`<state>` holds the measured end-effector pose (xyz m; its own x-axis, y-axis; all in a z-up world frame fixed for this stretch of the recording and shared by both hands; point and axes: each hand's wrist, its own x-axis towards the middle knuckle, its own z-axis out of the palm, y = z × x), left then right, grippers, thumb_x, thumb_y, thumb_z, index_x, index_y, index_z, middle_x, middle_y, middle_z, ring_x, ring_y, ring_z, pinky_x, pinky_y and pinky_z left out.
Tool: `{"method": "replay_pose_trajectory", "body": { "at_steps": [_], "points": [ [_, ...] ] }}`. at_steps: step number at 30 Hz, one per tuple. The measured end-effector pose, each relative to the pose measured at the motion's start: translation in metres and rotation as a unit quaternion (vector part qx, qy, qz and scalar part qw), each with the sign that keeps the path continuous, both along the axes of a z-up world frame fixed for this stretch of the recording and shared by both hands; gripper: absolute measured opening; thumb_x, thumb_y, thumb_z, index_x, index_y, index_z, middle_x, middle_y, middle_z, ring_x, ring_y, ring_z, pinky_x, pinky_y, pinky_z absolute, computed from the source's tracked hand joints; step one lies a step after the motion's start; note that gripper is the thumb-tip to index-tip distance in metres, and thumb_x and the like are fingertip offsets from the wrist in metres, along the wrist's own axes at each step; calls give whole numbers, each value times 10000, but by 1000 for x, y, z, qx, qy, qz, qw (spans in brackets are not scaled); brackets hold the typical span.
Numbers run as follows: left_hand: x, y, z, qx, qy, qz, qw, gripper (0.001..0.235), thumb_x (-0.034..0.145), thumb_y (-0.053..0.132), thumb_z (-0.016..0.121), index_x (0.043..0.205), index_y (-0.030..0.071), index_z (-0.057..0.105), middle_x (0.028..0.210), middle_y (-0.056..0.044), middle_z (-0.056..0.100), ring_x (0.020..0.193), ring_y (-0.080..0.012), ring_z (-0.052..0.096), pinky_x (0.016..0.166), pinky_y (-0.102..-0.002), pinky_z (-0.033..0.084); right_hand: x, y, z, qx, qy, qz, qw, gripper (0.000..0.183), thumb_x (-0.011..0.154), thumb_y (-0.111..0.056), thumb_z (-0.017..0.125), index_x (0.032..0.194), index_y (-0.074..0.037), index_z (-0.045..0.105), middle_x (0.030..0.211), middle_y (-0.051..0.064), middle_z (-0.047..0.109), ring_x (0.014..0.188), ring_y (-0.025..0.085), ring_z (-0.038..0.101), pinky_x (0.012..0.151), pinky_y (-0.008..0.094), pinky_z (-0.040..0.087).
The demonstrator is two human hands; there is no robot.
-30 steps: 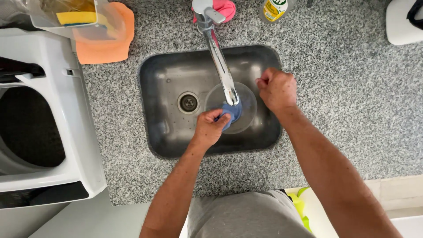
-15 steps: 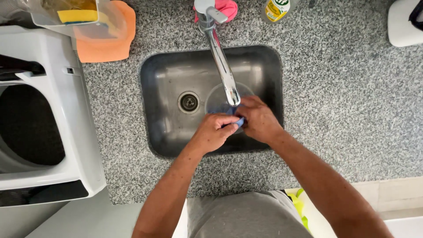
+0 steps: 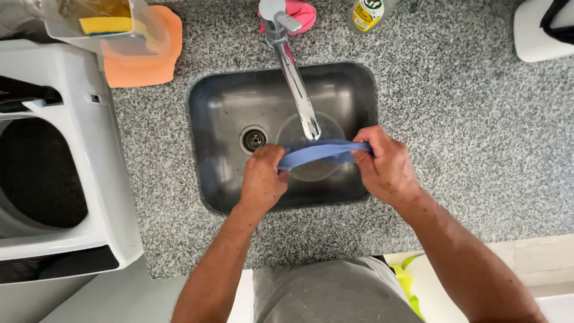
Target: Washing and rinsing a blue cloth and a plastic container in a sink
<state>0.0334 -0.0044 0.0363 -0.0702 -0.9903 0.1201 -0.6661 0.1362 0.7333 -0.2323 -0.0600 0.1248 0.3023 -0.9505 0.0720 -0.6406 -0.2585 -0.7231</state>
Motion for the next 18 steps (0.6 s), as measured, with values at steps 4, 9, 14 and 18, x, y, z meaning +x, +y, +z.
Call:
{"method": "replay_pose_trajectory", "body": {
  "at_steps": [4,9,14,18],
  "points": [
    [3,7,14,-36,-32,33,998,312,699,148,854,874,110,599,770,-74,592,786,-337,675,719,-439,562,-3,5,26,9,-64,-52,997,162,929,-30,700,1052,-133,673,665,65,594,561,261,595,556,348,485],
    [-7,10,81,-5,149,92,985,233,795,175,845,822,108,623,711,-111,589,659,-353,631,614,-379,522,5,11,59,-30,-180,-41,982,90,989,39,668,1055,26,609,827,170,706,645,246,705,625,343,559],
    [-23,12,92,10,339,101,935,267,841,226,833,749,111,611,799,-65,693,691,-203,623,650,-282,502,8,25,68,-26,-213,-60,975,219,1051,-14,566,1259,53,568,940,214,663,726,222,659,690,354,558],
    [-43,8,83,32,465,96,879,315,935,289,754,807,69,569,1062,-155,657,892,-224,605,801,-341,490,18,29,40,35,-178,-68,981,316,1024,4,510,1305,-13,652,953,223,728,752,268,694,703,387,566]
  ]
}}
